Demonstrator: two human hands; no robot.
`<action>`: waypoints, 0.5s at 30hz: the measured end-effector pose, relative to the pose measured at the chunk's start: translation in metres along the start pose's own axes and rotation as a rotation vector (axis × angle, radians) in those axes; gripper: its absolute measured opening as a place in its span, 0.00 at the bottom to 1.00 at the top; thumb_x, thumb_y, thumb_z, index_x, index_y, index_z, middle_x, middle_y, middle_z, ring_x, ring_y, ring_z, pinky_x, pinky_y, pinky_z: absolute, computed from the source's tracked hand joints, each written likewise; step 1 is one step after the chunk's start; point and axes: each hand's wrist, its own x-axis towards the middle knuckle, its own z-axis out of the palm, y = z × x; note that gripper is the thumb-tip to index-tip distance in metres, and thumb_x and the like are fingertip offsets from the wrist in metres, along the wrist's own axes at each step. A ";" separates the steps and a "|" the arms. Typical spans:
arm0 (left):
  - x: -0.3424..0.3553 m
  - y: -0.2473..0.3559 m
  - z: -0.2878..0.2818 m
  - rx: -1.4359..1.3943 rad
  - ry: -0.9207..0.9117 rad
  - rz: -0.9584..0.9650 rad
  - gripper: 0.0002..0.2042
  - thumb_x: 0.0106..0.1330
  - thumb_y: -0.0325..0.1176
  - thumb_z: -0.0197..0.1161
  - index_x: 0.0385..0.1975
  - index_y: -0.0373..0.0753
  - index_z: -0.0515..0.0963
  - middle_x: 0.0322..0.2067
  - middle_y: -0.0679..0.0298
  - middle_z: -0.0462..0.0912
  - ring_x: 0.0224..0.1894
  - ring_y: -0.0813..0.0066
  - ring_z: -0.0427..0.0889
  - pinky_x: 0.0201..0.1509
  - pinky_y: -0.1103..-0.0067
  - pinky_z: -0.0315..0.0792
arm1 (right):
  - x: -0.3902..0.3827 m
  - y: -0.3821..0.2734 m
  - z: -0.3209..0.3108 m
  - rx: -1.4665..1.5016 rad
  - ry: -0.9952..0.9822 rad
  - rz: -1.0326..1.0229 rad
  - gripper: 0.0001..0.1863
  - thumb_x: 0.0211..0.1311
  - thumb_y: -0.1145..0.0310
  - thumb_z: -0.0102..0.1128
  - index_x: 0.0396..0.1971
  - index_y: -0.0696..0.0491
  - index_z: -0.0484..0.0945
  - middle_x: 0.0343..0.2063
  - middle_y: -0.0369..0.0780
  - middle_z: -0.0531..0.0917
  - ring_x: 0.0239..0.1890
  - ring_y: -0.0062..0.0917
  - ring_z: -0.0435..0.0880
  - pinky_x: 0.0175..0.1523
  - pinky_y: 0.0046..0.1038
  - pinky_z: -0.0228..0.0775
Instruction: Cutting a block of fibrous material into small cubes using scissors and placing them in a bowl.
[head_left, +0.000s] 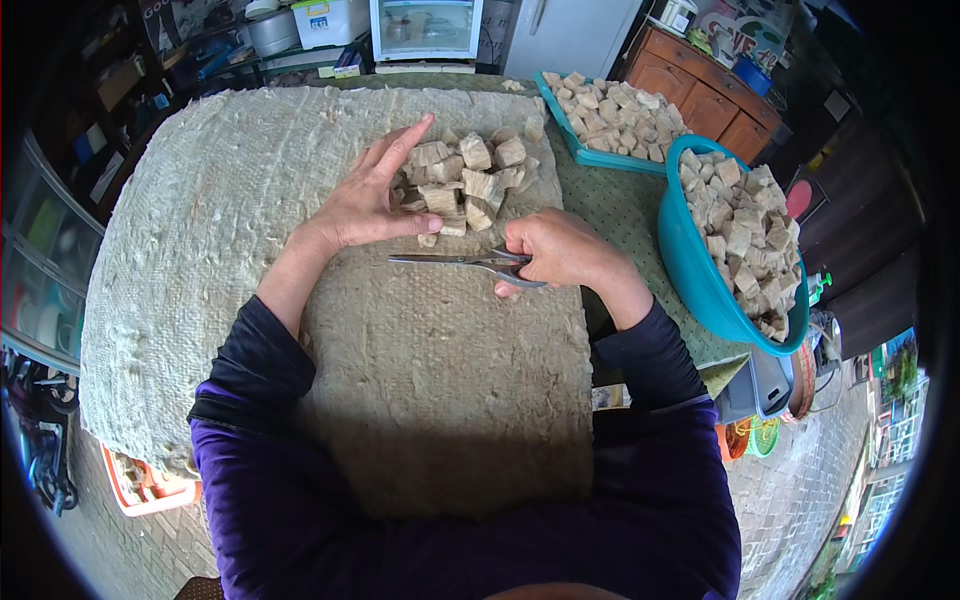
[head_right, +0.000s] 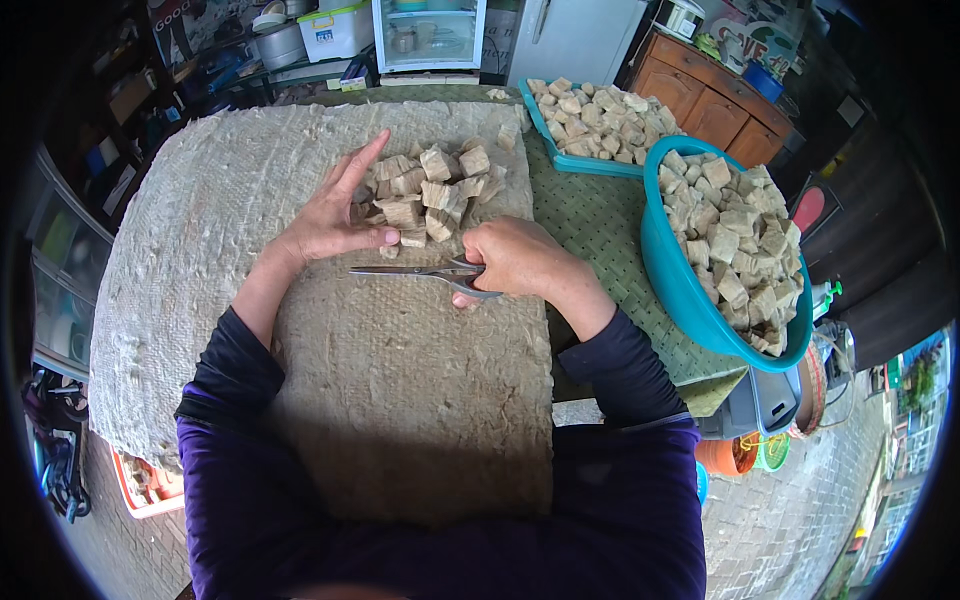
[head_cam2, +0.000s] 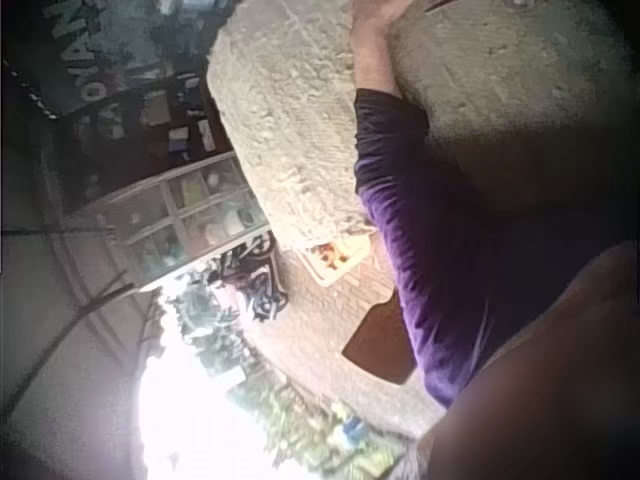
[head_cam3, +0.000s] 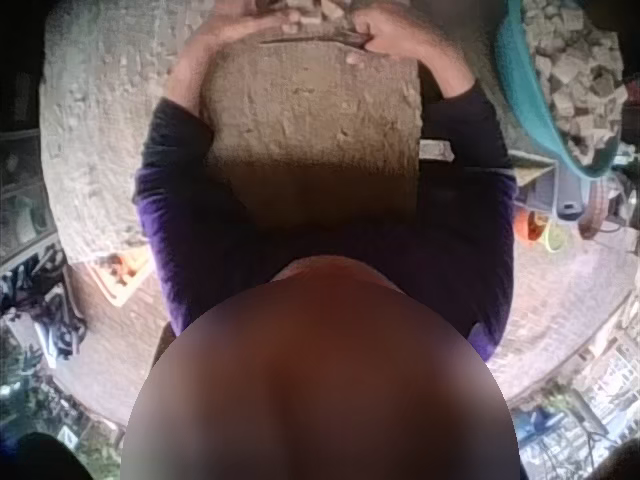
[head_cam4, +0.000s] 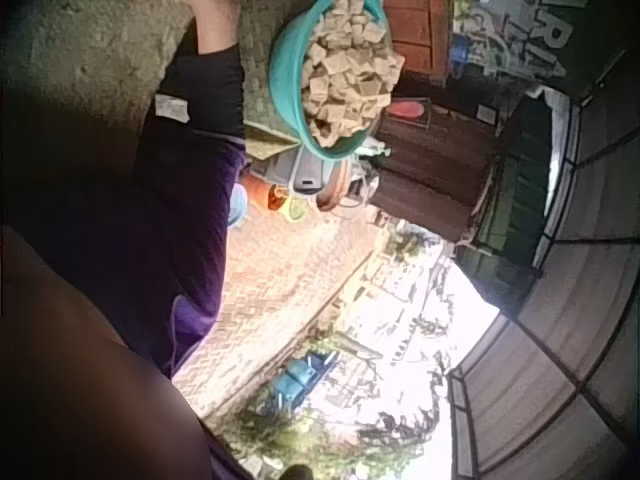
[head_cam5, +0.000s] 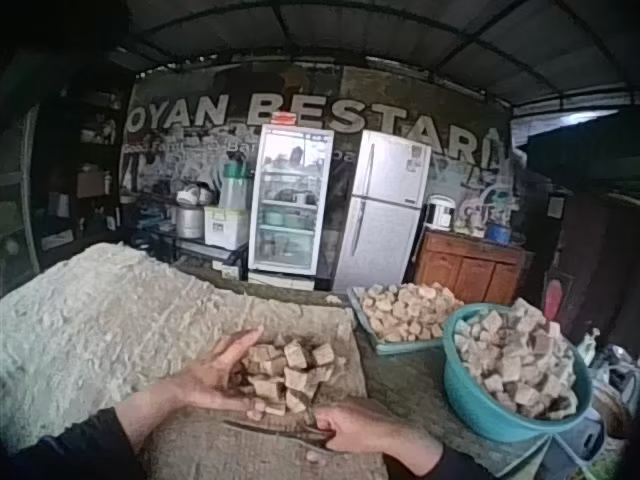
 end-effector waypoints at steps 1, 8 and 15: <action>0.005 0.001 0.002 0.039 -0.005 0.004 0.53 0.36 0.64 0.70 0.65 0.74 0.42 0.66 0.60 0.49 0.66 0.52 0.52 0.68 0.58 0.56 | 0.001 -0.001 -0.003 0.153 -0.100 0.083 0.27 0.33 0.51 0.77 0.18 0.57 0.73 0.14 0.38 0.77 0.17 0.27 0.77 0.21 0.30 0.63; 0.030 0.010 0.009 0.312 -0.221 0.092 0.40 0.47 0.58 0.66 0.63 0.66 0.57 0.61 0.59 0.59 0.61 0.49 0.62 0.61 0.60 0.63 | -0.006 0.011 0.001 0.214 -0.102 0.076 0.24 0.37 0.54 0.76 0.19 0.56 0.73 0.13 0.36 0.77 0.13 0.22 0.77 0.18 0.26 0.62; 0.034 -0.015 0.030 -0.099 0.154 0.261 0.18 0.52 0.26 0.65 0.45 0.42 0.77 0.38 0.60 0.79 0.40 0.66 0.80 0.43 0.76 0.74 | -0.002 0.015 0.009 0.230 -0.077 0.046 0.23 0.37 0.48 0.73 0.13 0.53 0.75 0.06 0.33 0.75 0.14 0.24 0.78 0.24 0.30 0.66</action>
